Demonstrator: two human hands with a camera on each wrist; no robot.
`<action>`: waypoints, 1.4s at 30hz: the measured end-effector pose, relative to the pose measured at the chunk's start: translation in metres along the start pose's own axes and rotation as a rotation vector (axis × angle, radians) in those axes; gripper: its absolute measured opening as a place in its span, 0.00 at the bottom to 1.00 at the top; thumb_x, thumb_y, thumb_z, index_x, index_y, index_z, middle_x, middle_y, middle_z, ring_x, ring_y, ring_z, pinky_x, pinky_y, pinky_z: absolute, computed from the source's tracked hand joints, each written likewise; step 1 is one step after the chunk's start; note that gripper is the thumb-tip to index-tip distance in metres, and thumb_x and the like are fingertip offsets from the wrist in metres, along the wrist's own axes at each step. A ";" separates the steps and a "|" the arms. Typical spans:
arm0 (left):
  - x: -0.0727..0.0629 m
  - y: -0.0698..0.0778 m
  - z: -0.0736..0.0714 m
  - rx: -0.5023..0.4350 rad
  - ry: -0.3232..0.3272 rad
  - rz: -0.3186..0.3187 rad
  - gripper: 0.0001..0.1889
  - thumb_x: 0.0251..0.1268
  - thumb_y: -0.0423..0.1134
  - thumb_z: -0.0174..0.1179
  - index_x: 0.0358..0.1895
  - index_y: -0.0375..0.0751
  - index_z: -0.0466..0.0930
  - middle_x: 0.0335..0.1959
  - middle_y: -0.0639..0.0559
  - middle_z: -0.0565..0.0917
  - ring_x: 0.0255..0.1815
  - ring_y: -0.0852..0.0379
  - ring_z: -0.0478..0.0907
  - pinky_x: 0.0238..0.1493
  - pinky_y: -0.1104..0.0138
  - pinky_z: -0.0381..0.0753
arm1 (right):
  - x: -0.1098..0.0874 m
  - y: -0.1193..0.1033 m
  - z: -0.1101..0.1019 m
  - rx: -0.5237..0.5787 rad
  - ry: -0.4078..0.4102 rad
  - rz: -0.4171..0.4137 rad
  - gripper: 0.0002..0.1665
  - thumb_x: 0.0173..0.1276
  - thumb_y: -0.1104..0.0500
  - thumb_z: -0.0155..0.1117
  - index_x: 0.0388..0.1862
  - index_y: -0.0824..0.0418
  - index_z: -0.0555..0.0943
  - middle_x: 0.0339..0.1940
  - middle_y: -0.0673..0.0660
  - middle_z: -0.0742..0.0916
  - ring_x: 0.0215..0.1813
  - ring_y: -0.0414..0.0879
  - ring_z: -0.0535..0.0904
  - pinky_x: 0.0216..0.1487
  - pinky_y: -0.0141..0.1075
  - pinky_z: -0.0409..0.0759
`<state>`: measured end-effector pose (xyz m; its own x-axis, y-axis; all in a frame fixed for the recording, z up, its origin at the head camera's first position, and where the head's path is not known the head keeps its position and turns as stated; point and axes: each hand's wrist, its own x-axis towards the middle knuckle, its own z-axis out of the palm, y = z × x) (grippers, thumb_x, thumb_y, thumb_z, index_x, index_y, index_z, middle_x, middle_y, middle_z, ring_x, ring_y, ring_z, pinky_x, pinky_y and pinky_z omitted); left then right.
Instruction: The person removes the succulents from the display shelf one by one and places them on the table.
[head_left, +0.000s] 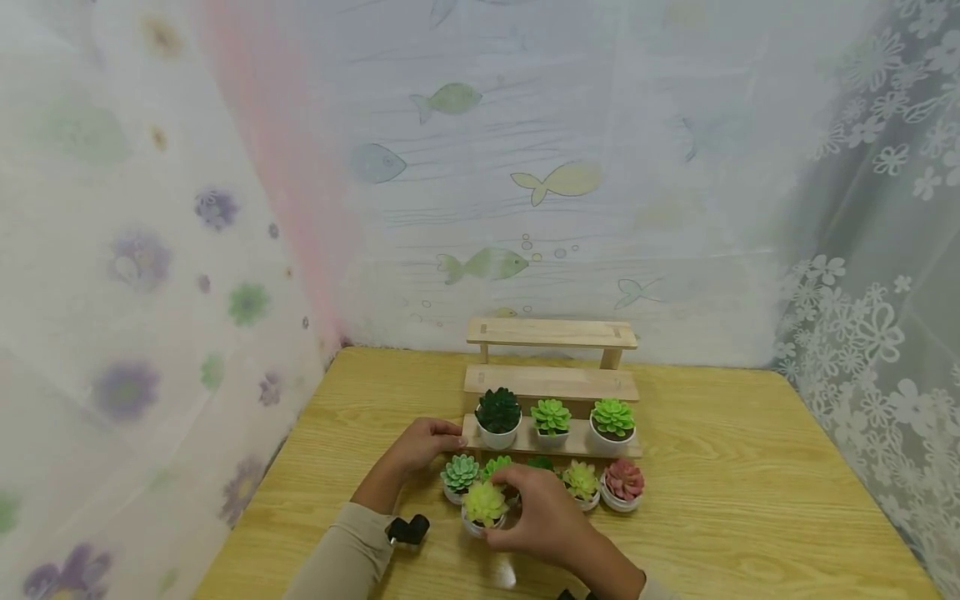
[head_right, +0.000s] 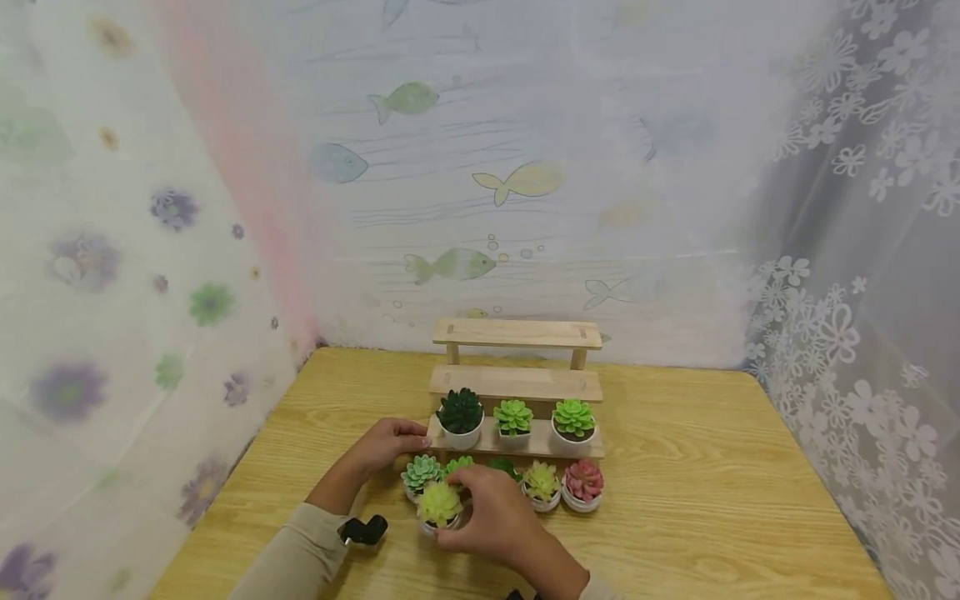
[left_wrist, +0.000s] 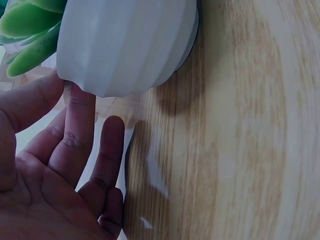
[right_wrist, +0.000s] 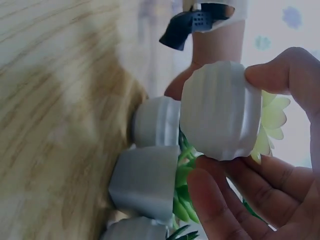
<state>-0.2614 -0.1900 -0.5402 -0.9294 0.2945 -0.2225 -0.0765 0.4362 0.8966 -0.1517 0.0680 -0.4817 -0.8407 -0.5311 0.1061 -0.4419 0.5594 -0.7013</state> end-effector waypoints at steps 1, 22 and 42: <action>0.000 0.000 0.000 0.000 0.000 0.002 0.22 0.74 0.45 0.64 0.62 0.33 0.83 0.48 0.46 0.90 0.50 0.51 0.86 0.61 0.48 0.80 | 0.000 0.000 0.001 -0.013 -0.001 -0.001 0.31 0.56 0.42 0.81 0.57 0.51 0.84 0.49 0.44 0.87 0.44 0.31 0.81 0.43 0.32 0.82; -0.003 0.002 -0.003 -0.028 0.021 -0.008 0.20 0.75 0.42 0.63 0.61 0.31 0.83 0.46 0.45 0.90 0.50 0.49 0.87 0.61 0.48 0.80 | -0.003 0.006 0.020 -0.092 -0.055 -0.045 0.31 0.58 0.40 0.80 0.55 0.56 0.87 0.47 0.48 0.91 0.43 0.32 0.84 0.41 0.30 0.82; -0.002 0.000 0.002 -0.011 0.026 -0.007 0.20 0.74 0.43 0.64 0.60 0.32 0.84 0.46 0.45 0.90 0.49 0.51 0.87 0.61 0.48 0.80 | -0.007 0.009 0.031 -0.148 0.020 0.022 0.33 0.56 0.39 0.82 0.54 0.57 0.88 0.45 0.51 0.93 0.43 0.39 0.89 0.41 0.33 0.84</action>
<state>-0.2591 -0.1889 -0.5402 -0.9379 0.2688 -0.2192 -0.0873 0.4288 0.8992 -0.1407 0.0572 -0.5107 -0.8558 -0.5061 0.1070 -0.4639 0.6593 -0.5917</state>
